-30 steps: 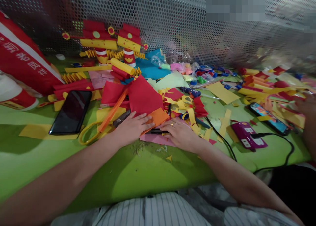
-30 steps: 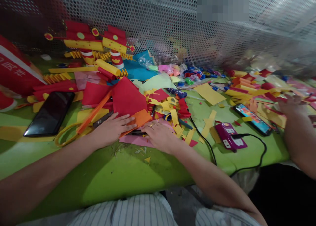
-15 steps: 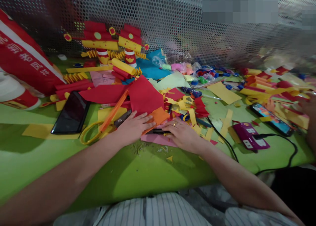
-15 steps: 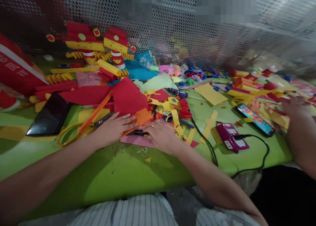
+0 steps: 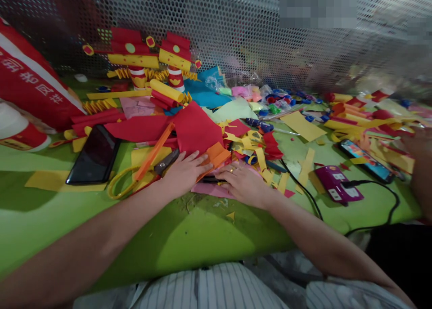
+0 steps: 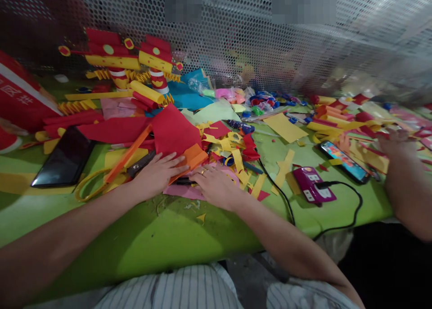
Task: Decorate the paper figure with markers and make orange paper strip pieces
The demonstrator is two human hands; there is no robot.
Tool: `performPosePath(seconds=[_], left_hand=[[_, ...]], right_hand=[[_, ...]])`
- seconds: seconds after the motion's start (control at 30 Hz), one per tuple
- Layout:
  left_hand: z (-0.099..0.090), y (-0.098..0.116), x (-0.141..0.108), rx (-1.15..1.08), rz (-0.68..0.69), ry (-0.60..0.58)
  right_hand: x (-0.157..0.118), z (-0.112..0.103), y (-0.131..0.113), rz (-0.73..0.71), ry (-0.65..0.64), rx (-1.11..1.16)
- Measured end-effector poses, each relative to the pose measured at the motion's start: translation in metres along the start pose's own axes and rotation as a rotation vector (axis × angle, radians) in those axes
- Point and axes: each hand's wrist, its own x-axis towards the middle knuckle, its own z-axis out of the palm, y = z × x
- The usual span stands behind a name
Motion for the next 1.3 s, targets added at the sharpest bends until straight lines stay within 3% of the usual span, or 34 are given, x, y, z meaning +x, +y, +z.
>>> performPosePath(seconds=[0.23, 1.3], left_hand=[[0.005, -0.003, 0.0, -0.031, -0.005, 0.007], [-0.004, 0.001, -0.001, -0.053, -0.02, -0.006]], right_hand=[[0.001, 0.0, -0.004, 0.01, -0.07, 0.028], [0.01, 0.001, -0.011, -0.133, -0.071, -0.026]])
